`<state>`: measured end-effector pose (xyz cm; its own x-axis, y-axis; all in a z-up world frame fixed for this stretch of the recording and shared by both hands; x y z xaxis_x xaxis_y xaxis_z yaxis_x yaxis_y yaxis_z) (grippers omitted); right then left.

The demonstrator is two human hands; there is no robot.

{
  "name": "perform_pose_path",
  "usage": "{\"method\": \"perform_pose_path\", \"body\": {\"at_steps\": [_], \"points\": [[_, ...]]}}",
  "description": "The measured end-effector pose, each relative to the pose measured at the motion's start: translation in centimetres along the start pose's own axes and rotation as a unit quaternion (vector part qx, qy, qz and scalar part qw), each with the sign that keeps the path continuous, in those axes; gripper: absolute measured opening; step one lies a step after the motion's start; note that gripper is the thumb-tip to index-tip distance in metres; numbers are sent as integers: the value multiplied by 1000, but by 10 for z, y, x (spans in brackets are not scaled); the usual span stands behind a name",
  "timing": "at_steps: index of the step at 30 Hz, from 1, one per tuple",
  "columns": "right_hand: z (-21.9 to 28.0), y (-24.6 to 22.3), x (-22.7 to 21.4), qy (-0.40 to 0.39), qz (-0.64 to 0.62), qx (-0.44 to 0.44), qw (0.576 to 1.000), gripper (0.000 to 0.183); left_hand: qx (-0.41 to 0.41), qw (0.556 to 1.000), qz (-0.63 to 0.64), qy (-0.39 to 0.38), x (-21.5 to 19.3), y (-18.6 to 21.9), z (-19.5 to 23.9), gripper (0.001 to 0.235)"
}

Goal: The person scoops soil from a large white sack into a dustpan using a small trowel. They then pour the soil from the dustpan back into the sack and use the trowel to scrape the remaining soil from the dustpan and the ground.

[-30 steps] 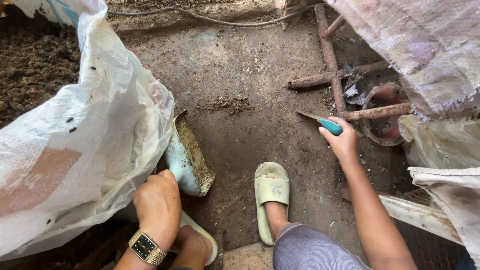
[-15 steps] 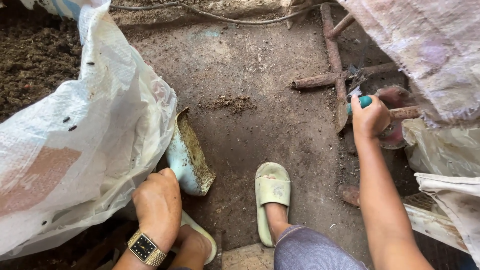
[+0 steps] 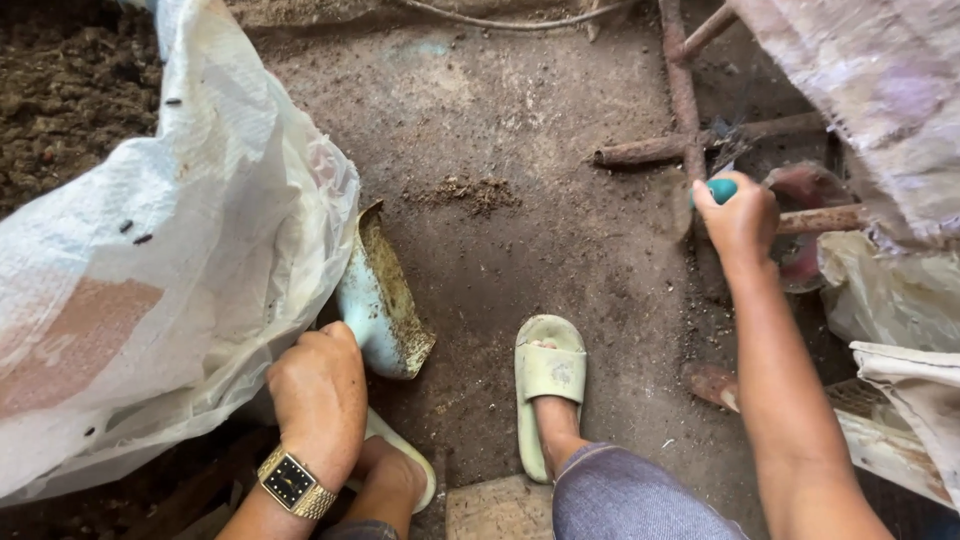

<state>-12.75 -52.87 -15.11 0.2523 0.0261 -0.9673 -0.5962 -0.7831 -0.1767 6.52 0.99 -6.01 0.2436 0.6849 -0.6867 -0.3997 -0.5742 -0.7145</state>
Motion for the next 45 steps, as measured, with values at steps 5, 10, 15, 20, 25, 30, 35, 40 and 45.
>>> {"method": "perform_pose_path", "body": {"at_steps": [5, 10, 15, 20, 25, 30, 35, 40, 45], "points": [[-17, 14, 17, 30, 59, 0, 998, 33, -8, 1000, 16, 4, 4, 3, -4, 18], [-24, -37, 46, -51, -10, -87, 995, 40, -5, 1000, 12, 11, -1, 3, -5, 19], [3, -59, 2, -59, -85, -77, 992, 18, -4, 1000, 8, 9, -1, 3, -6, 20], [-6, -26, 15, 18, 60, -40, 997, 29, 3, 1000, -1, 7, -1, 3, -7, 18], [-14, -76, 69, 63, 90, -100, 989, 35, -1, 1000, -8, -2, 1, 7, -10, 21], [24, -175, 56, 24, -20, -138, 990, 29, 9, 999, -20, 27, -8, 8, -11, 23], [50, -176, -18, -15, -211, -75, 975, 20, 15, 998, -37, 43, -4, 4, -10, 25], [101, -91, 10, -10, -45, -27, 999, 25, 17, 999, -19, 22, 3, 1, -7, 22], [90, -146, 32, -145, -18, -3, 989, 18, 16, 999, -15, 41, -3, 5, -8, 21]]}}
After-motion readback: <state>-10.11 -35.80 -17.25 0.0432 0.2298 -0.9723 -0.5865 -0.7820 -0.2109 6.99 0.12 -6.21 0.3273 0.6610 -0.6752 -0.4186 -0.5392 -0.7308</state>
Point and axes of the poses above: each hand's wrist, its own z-axis away from the middle knuckle, its own x-axis out of the palm, y = z × x, the point moved 8 cm from there along -z, towards the middle knuckle, and after that the axes turned 11 degrees about -x, right-handed, at the moved point
